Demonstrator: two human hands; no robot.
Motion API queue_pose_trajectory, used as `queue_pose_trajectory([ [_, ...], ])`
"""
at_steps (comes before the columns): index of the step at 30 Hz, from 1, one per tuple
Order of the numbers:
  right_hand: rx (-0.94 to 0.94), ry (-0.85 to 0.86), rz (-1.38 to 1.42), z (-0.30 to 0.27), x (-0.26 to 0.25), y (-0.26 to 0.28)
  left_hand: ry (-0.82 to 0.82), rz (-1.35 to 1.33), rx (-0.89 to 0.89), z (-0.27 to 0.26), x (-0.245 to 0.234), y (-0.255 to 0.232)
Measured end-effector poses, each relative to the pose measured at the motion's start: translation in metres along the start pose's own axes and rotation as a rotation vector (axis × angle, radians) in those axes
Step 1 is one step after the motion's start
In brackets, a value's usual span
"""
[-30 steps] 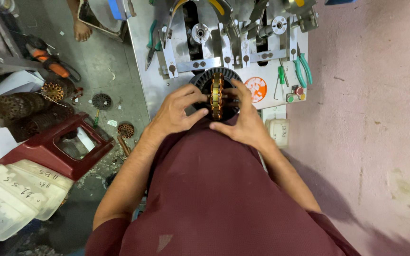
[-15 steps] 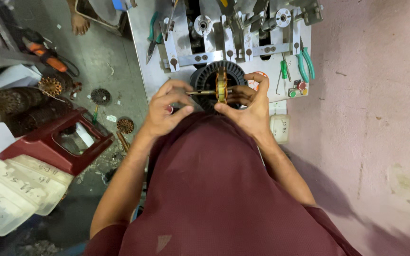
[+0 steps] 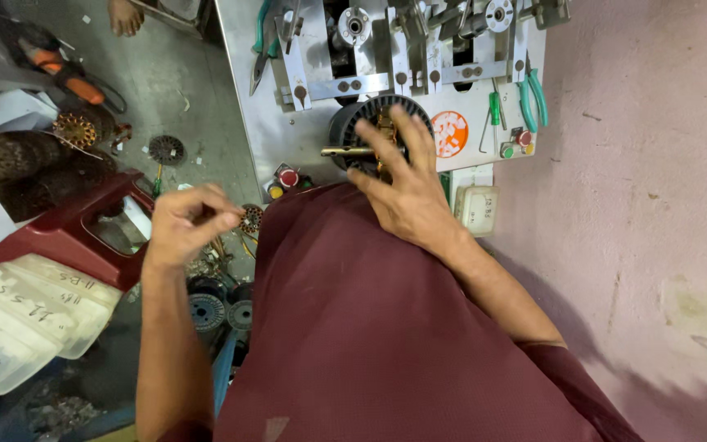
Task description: The person holds a motor stator and uses a screwdriver to adjust internal components. They then use pliers to trim or bend wires and continue adjusting the stator with the screwdriver.
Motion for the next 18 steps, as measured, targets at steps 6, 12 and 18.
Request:
queue_pose_trajectory([
  [6,-0.247,-0.016,0.046,-0.007,-0.006,0.014,0.078,-0.187,0.260,0.076,0.056,-0.042],
  [12,-0.075,-0.161,0.453,-0.009,-0.024,0.012,0.239,0.209,0.280,0.127,0.130,-0.049],
  [18,0.285,-0.469,1.031,-0.038,-0.011,-0.047,0.163,0.180,0.500,0.117,0.125,-0.060],
])
Point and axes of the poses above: each hand's wrist, its own z-axis towards the middle knuckle, its own x-axis out of the palm, y = z × x, the point moved 6 cm from there along z, towards the middle knuckle, and after that the axes turned 8 degrees about z, right-handed, at the moved point
